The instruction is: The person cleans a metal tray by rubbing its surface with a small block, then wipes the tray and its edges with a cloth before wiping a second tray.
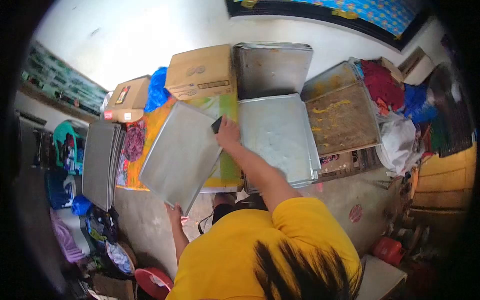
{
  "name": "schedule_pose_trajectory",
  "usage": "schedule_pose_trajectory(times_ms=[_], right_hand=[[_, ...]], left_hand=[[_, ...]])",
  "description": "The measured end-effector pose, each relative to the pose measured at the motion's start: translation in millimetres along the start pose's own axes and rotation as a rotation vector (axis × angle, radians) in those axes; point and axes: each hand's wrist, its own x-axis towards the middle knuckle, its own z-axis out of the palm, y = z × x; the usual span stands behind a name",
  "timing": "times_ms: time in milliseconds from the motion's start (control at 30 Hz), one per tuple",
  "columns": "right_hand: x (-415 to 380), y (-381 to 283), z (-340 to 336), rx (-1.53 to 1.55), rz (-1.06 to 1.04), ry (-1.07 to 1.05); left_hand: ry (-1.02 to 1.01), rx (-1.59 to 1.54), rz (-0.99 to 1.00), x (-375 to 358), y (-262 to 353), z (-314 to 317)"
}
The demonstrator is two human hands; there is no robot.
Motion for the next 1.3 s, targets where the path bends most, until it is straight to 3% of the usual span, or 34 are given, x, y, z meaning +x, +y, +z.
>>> schedule_pose_trajectory(times_ms=[67, 100, 133, 333, 433, 633, 833, 1033, 1167, 1267, 1300], right_hand=[[-27, -4, 26, 0.014, -0.044, 0.016], [-49, -9, 64, 0.041, -0.116, 0.2], [-61, -21, 17, 0.181, -0.028, -0.116], [-49, 2, 21, -0.034, -0.016, 0.117], [-45, 8, 11, -0.031, 0.031, 0.071], [-40, 6, 31, -0.072, 0.059, 0.194], [-40, 6, 12, 0.032, 0.114, 0.013], [-29, 8, 26, 0.006, 0.127, 0.066], [-68, -37, 34, -0.04, -0.102, -0.147], [-101, -42, 67, -0.076, -0.413, -0.068], [-100, -38, 61, -0.045, -0.351, -0.116]], left_hand=[[-0.017, -0.006, -0.008, 4, -7, -3], [-0.062, -0.034, -0.019, 9, 0, 5], [-0.069, -0.076, -0.055, 6, -4, -5], [-0.165, -0.148, 0.018, 6, -2, -14], [-0.163, -0.136, 0.057, -8, 10, -13], [-0.171, -0.11, 0.01, -2, 11, -17], [-0.175, -0.028, 0.041, 2, 2, -22], [-0.164, -0.18, 0.142, -16, 2, -5], [-0.161, -0.243, 0.107, -45, 10, 3], [-0.222, -0.094, 0.032, -42, -9, -2], [-0.248, -0.094, 0.065, -42, -14, -1]])
